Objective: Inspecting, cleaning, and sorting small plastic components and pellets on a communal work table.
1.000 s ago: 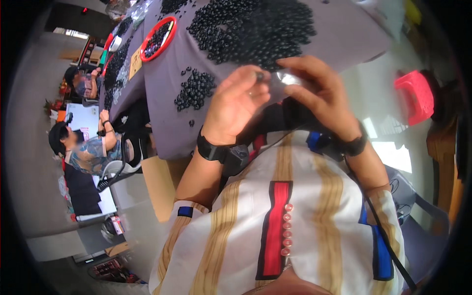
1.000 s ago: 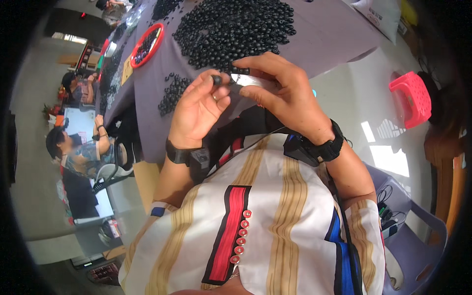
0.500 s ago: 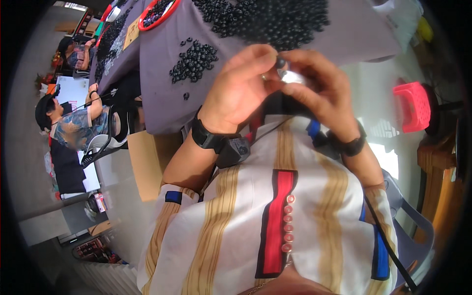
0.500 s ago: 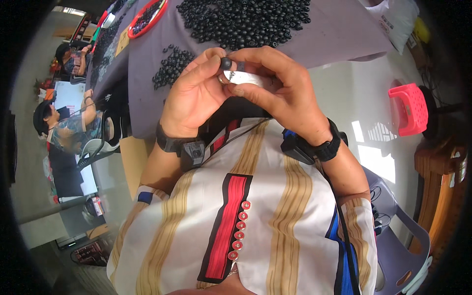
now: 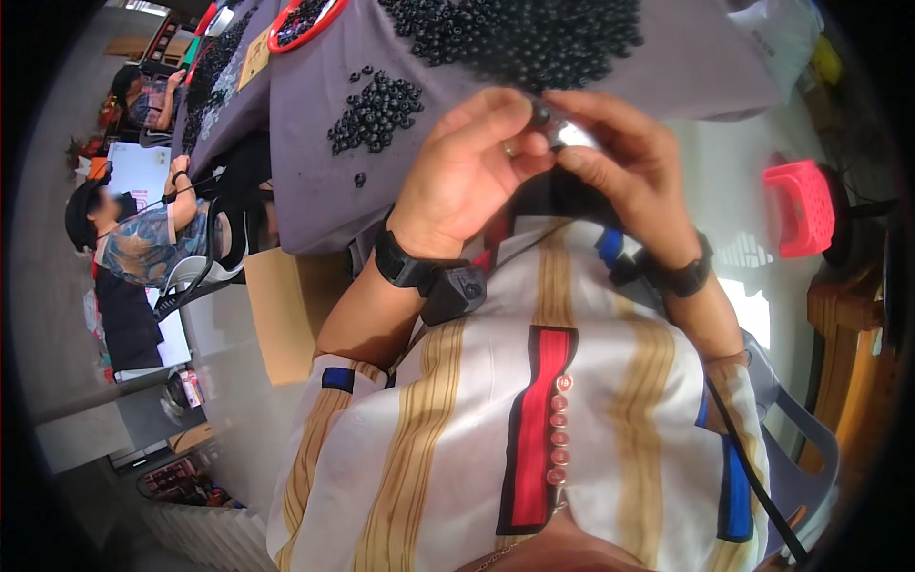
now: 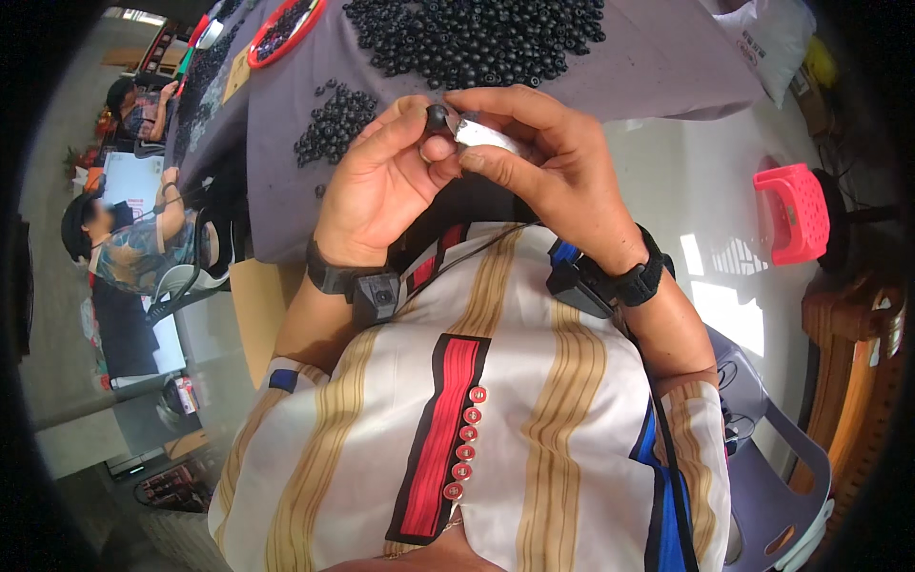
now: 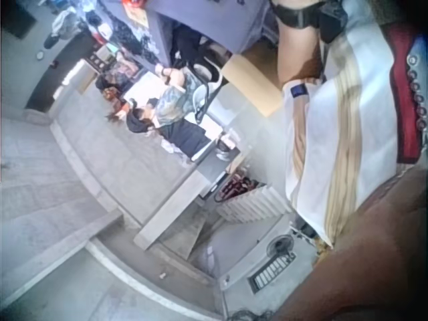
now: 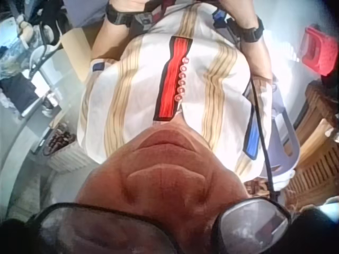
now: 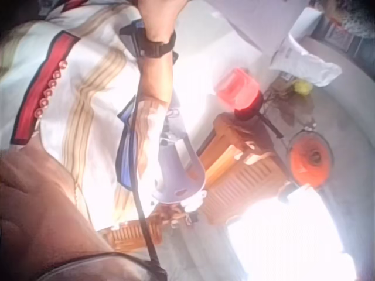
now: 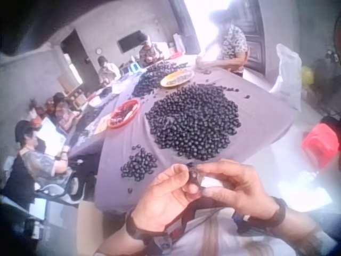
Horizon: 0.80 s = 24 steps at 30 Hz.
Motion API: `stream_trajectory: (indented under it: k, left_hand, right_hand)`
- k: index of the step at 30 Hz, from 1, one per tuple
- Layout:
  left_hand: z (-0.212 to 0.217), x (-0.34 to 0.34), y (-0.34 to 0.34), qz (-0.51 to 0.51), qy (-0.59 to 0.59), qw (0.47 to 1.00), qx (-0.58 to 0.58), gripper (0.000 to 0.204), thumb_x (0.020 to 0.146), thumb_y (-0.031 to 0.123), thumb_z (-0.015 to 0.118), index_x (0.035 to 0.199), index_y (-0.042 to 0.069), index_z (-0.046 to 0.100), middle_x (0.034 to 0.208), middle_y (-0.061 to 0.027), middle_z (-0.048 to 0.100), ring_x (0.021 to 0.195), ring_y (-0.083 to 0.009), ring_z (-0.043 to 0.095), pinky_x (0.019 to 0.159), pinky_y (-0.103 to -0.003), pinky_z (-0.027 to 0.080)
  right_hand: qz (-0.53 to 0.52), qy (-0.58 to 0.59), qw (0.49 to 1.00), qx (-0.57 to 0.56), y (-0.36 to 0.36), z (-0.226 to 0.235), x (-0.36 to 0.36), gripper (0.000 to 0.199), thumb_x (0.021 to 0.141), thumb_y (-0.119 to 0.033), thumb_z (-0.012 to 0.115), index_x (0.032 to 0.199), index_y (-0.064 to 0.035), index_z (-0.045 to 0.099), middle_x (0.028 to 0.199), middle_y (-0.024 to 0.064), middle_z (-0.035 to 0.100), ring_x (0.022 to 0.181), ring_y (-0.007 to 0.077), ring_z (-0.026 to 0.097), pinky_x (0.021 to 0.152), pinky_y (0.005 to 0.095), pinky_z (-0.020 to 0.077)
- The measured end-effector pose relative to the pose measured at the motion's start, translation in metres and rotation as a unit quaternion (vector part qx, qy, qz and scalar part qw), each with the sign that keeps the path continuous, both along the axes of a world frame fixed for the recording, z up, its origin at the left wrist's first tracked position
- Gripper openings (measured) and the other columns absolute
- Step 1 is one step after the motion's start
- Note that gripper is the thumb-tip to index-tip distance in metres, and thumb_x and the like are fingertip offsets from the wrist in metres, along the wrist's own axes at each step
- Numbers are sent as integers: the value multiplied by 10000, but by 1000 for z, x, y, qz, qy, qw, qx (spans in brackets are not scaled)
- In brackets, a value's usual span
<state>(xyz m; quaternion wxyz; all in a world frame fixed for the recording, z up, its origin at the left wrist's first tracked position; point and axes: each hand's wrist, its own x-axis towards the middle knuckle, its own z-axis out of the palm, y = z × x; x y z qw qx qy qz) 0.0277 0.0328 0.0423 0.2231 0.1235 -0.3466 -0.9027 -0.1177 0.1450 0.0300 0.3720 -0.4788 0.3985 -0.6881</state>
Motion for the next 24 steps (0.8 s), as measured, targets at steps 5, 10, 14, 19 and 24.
stream_trajectory:
  k: [5,10,14,19,24]
  left_hand:
    - [-1,0,3,-3,8,1000,21,78,876,87,601,944,50,609,850,-55,641,751,-137,620,722,-298,534]
    - [-1,2,2,3,-11,1000,-19,111,870,54,591,979,37,602,874,-63,636,766,-151,617,739,-311,531]
    - [-1,3,2,5,-2,1000,-29,116,868,51,592,983,38,602,880,-64,635,774,-152,614,754,-318,527]
    - [-1,4,3,10,-9,999,-46,112,870,51,591,981,41,600,879,-63,636,775,-145,615,759,-313,524]
    - [0,5,4,-3,-13,999,-39,133,873,58,593,1005,38,596,876,-60,634,775,-138,611,750,-295,521]
  right_hand:
    - [8,38,999,2,3,3,-1,409,815,15,654,1211,16,554,1150,99,597,1068,172,566,944,290,439]
    - [41,12,999,14,3,3,0,400,809,26,657,1198,14,565,1146,94,598,1048,164,574,931,284,450]
    - [54,-16,998,9,2,1,-2,397,797,31,669,1183,12,574,1116,79,604,1031,152,576,920,278,456]
    - [48,9,998,31,4,0,-3,383,795,27,674,1166,11,581,1104,72,608,1024,150,579,912,276,461]
    - [48,1,998,27,3,0,-4,380,789,21,682,1157,11,586,1074,62,611,996,140,584,895,270,469]
